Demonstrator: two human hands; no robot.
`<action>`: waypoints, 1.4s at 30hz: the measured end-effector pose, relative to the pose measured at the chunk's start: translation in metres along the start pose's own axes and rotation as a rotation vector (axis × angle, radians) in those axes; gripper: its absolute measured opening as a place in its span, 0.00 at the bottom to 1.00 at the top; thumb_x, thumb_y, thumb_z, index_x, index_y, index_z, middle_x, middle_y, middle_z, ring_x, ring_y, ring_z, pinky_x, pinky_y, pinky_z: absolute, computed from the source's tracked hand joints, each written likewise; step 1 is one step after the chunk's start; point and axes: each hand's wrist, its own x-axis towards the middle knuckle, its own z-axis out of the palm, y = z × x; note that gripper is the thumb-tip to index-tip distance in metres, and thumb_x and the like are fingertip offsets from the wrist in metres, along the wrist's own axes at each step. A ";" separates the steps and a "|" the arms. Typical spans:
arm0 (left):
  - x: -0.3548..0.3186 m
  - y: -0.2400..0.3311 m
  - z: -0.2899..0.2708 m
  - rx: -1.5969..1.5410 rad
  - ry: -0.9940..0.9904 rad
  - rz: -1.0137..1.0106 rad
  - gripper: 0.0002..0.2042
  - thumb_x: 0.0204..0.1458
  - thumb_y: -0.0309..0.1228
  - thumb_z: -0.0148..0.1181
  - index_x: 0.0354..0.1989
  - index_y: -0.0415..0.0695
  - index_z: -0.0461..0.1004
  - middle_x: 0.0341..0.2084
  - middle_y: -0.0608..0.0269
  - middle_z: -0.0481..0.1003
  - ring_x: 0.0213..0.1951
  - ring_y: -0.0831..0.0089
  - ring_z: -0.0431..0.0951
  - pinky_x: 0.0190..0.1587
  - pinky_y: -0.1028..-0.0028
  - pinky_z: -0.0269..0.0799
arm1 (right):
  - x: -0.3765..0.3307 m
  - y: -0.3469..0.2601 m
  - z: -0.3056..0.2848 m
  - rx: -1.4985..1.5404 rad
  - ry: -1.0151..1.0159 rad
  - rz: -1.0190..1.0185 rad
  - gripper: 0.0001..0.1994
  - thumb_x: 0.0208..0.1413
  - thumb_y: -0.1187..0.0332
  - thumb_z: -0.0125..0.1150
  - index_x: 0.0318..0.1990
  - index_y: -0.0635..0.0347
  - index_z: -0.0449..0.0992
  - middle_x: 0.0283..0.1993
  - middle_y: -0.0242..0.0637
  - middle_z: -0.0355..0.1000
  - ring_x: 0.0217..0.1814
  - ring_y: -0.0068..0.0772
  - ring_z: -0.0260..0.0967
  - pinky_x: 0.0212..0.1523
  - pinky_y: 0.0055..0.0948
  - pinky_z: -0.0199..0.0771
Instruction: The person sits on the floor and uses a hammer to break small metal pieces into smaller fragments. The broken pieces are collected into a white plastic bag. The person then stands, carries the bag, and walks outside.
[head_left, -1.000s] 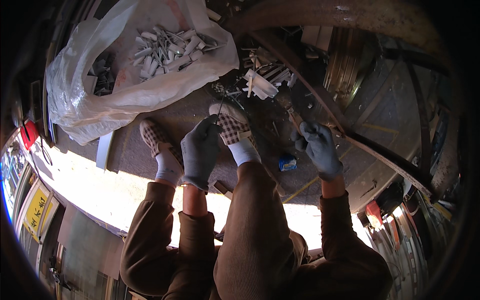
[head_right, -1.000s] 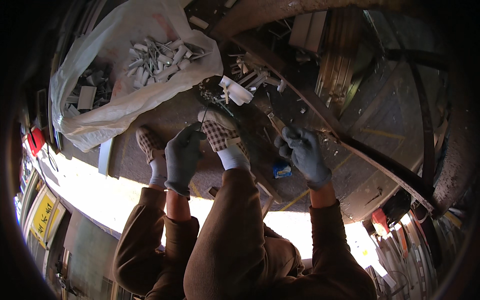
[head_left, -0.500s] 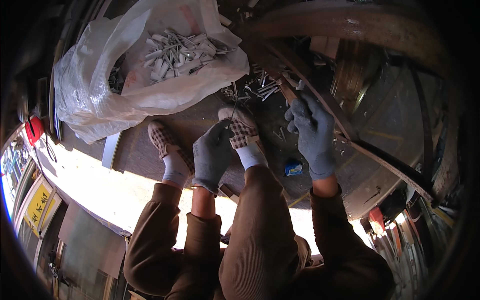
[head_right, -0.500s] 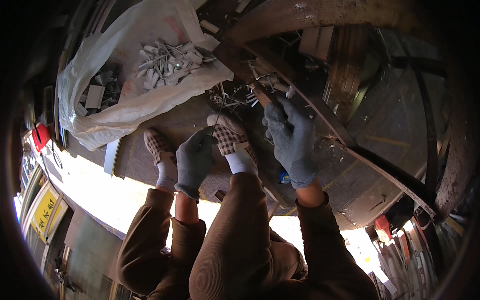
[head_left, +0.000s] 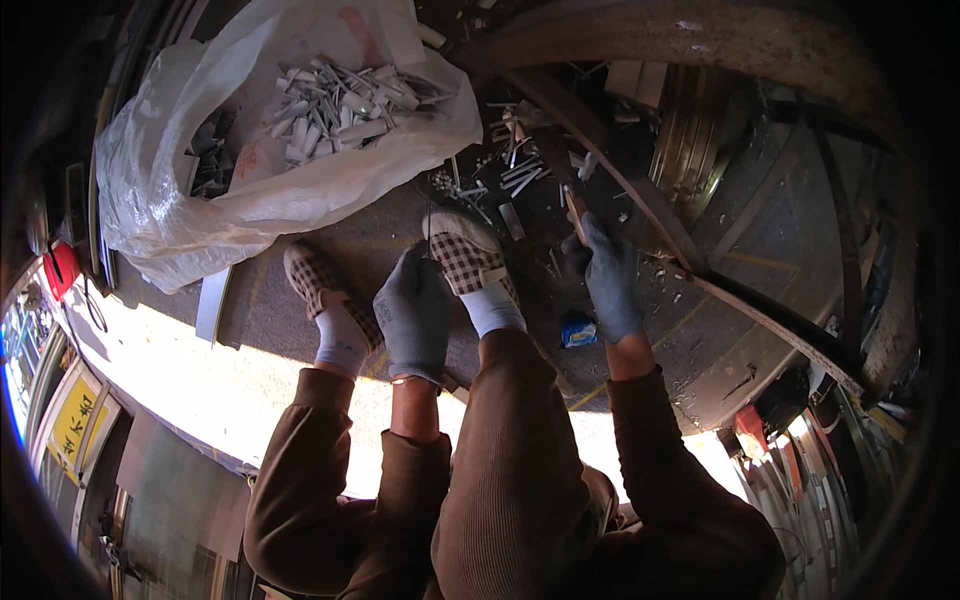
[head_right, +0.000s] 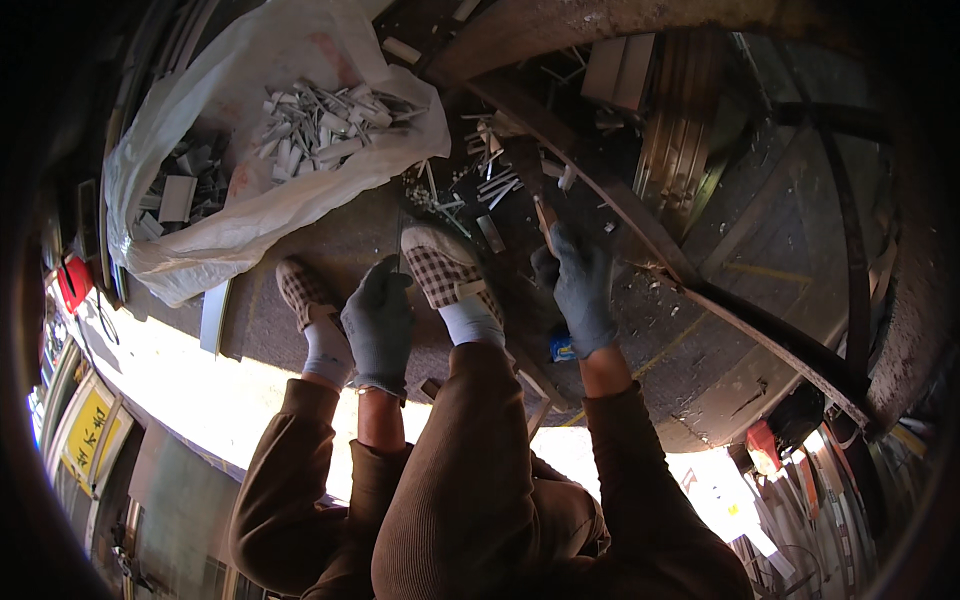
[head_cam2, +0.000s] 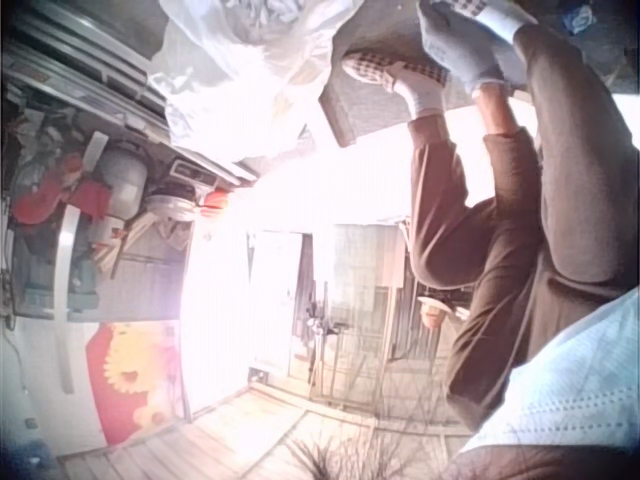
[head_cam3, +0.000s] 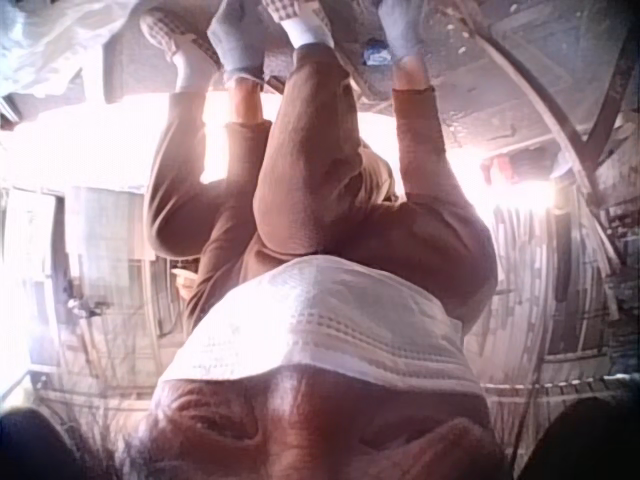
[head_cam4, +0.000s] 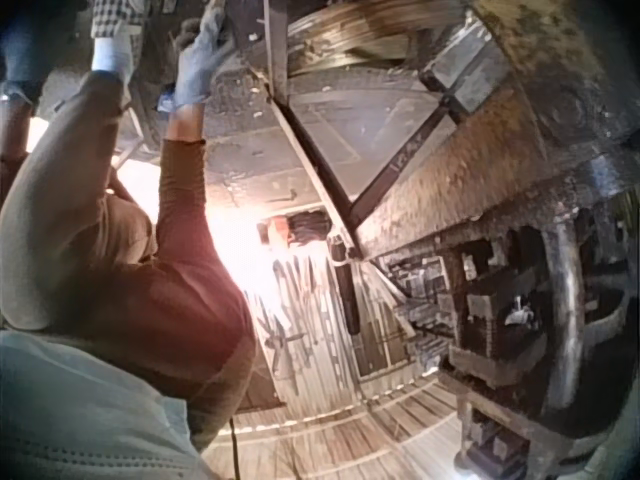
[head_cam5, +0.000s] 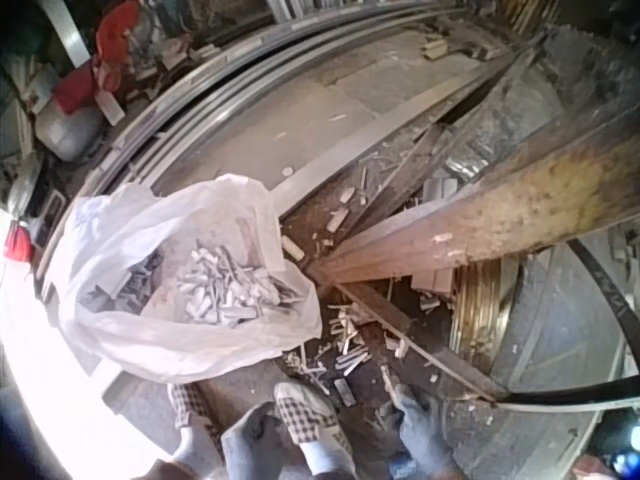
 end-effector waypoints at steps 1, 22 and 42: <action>0.000 0.001 0.002 0.032 -0.016 0.017 0.13 0.60 0.29 0.55 0.50 0.41 0.80 0.34 0.46 0.81 0.39 0.49 0.84 0.42 0.61 0.77 | 0.010 -0.007 0.013 0.105 0.017 0.120 0.13 0.66 0.59 0.61 0.43 0.60 0.79 0.32 0.34 0.78 0.25 0.19 0.71 0.24 0.21 0.68; 0.013 0.012 0.019 0.108 0.070 0.301 0.13 0.60 0.28 0.55 0.50 0.44 0.80 0.37 0.44 0.81 0.41 0.44 0.81 0.42 0.55 0.77 | -0.021 0.037 -0.057 -0.510 0.359 -0.121 0.14 0.71 0.61 0.54 0.50 0.63 0.78 0.28 0.35 0.76 0.25 0.21 0.70 0.27 0.28 0.70; 0.010 0.004 0.020 0.218 -0.155 0.224 0.13 0.61 0.33 0.55 0.52 0.48 0.79 0.40 0.45 0.81 0.43 0.45 0.81 0.44 0.53 0.77 | -0.055 0.024 -0.105 -0.480 -0.075 0.118 0.13 0.68 0.64 0.59 0.51 0.65 0.79 0.25 0.23 0.66 0.26 0.12 0.61 0.25 0.21 0.64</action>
